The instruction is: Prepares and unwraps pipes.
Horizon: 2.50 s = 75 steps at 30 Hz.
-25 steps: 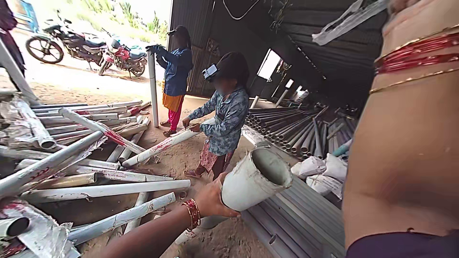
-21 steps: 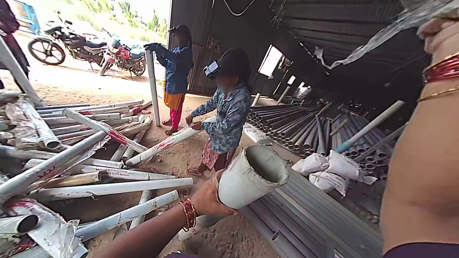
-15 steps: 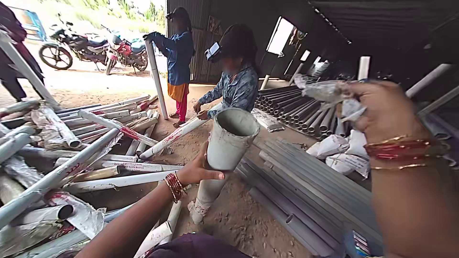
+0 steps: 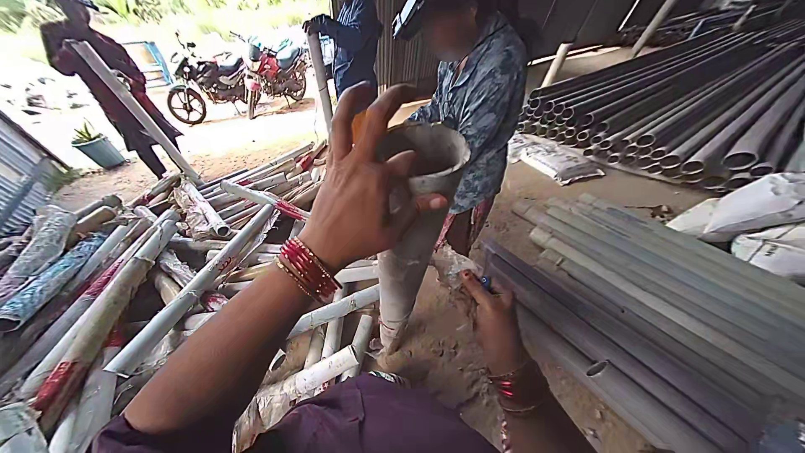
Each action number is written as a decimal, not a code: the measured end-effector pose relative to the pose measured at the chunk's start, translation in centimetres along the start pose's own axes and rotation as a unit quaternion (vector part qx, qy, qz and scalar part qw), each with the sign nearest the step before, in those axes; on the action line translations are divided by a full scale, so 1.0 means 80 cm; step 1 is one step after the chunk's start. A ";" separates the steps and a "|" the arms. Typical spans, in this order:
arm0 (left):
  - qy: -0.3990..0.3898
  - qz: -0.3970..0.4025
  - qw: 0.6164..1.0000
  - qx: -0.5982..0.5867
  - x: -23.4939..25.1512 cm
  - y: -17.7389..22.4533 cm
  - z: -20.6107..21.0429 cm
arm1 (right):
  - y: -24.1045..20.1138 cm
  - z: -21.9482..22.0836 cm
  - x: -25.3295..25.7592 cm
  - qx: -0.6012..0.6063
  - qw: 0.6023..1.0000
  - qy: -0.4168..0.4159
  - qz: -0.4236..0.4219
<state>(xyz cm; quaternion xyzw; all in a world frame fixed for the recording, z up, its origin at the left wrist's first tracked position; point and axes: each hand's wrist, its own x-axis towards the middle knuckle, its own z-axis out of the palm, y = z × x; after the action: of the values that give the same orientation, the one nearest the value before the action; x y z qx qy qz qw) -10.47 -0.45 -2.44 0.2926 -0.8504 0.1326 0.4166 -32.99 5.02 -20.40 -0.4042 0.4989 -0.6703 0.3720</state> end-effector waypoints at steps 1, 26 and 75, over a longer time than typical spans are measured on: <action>-0.002 0.052 0.998 0.028 0.011 0.004 0.002 | -0.003 0.004 0.000 0.020 1.000 0.009 -0.018; -0.360 -0.161 0.917 0.058 0.147 0.032 0.024 | -0.015 0.065 0.075 0.234 0.967 -0.095 0.006; -0.304 -0.225 0.917 0.126 0.148 0.003 0.026 | -0.006 0.066 0.056 -0.070 0.968 -0.130 -0.203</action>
<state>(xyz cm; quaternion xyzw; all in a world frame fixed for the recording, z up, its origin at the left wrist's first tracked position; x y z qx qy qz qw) -17.60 -5.82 5.58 0.5523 -0.8241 0.0461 0.1166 -30.02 -0.87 -18.24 -0.6059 0.3999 -0.6365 0.2606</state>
